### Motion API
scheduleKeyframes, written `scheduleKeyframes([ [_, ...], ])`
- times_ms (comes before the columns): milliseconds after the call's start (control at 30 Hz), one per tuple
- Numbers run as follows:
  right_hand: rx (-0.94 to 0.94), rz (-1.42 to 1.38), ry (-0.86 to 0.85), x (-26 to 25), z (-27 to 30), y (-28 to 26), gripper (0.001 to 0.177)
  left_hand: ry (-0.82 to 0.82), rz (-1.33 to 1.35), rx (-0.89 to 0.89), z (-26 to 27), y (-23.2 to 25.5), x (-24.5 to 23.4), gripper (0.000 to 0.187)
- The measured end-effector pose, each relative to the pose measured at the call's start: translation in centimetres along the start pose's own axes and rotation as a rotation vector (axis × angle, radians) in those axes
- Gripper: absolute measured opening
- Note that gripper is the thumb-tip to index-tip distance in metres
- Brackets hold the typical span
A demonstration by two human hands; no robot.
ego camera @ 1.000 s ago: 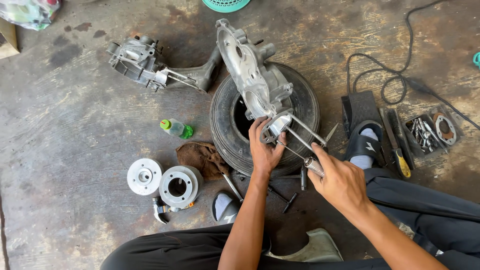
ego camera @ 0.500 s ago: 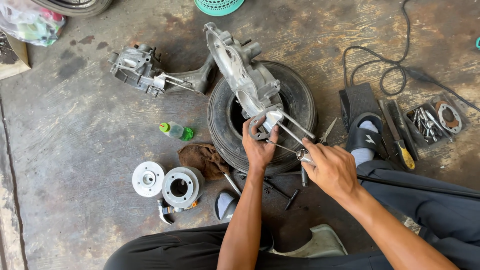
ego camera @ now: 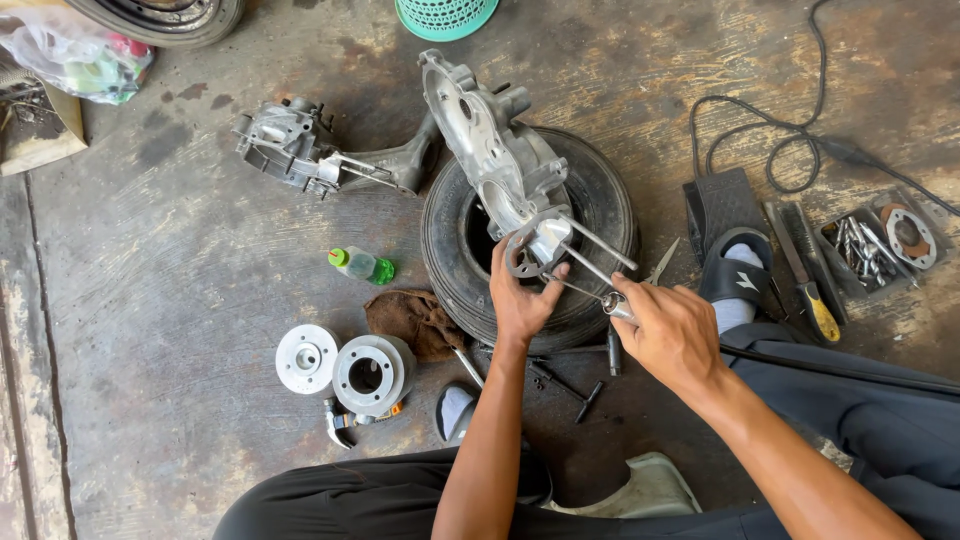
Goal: The person uses a pneumatic die grinder to smooth the edges of a metal engine casing. They rotate the casing to access different areas and then inspect the interior of the cylinder block.
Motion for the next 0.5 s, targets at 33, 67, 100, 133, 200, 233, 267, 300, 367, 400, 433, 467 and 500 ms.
scheduleKeyframes([
  [33, -0.001, 0.0, 0.001, 0.0, 0.0, 0.1, 0.024, 0.0, 0.0, 0.001, 0.0, 0.0, 0.1, 0.067],
  [67, 0.008, -0.006, -0.006, 0.0, 0.1, 0.2, 0.023, 0.007, 0.015, 0.0, 0.0, -0.1, 0.2, 0.068],
  [100, 0.016, -0.011, -0.013, 0.1, 0.2, 0.3, 0.022, 0.013, 0.03, -0.001, 0.1, -0.2, 0.2, 0.069],
  [133, 0.015, -0.012, -0.017, 0.2, 0.4, 0.4, 0.022, 0.014, 0.03, -0.005, 0.3, -0.6, 0.3, 0.069],
  [200, 0.068, -0.032, -0.044, 0.6, 0.9, 0.8, 0.026, 0.008, -0.014, 0.016, 0.6, -1.4, 0.5, 0.071],
  [233, 0.066, -0.033, -0.049, 0.5, 1.0, 0.9, 0.026, 0.01, -0.015, 0.012, 0.7, -1.5, 0.6, 0.071],
  [267, 0.082, -0.026, -0.058, 0.5, 1.0, 0.9, 0.026, 0.002, -0.035, 0.017, 0.8, -1.7, 0.6, 0.069],
  [300, 0.098, -0.018, -0.067, 0.4, 1.0, 1.0, 0.027, -0.005, -0.055, 0.023, 0.8, -1.8, 0.7, 0.068],
  [367, 0.101, -0.024, -0.069, 0.5, 0.9, 1.2, 0.027, -0.02, -0.019, 0.014, 0.7, -2.1, 0.7, 0.068],
  [400, 0.105, -0.034, -0.068, 0.5, 0.8, 1.3, 0.026, -0.035, 0.012, 0.008, 0.6, -2.2, 0.6, 0.07],
  [433, 0.105, -0.035, -0.07, 0.6, 0.8, 1.3, 0.026, -0.035, 0.011, 0.006, 0.3, -2.0, -0.1, 0.07],
  [467, 0.111, -0.034, -0.072, 0.6, 0.8, 1.4, 0.025, -0.003, 0.022, 0.04, -0.1, -1.8, -1.0, 0.066],
  [500, 0.116, -0.032, -0.074, 0.7, 0.9, 1.6, 0.024, 0.03, 0.033, 0.073, -0.4, -1.4, -1.7, 0.065],
])
Point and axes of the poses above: each hand's wrist, its own z-axis away from the middle knuckle, its own x-axis out of the palm, y = z × x, the point moved 4 cm from there along -z, towards the middle knuckle, and after that the axes turned 15 degrees about z, right-handed, at the moved point
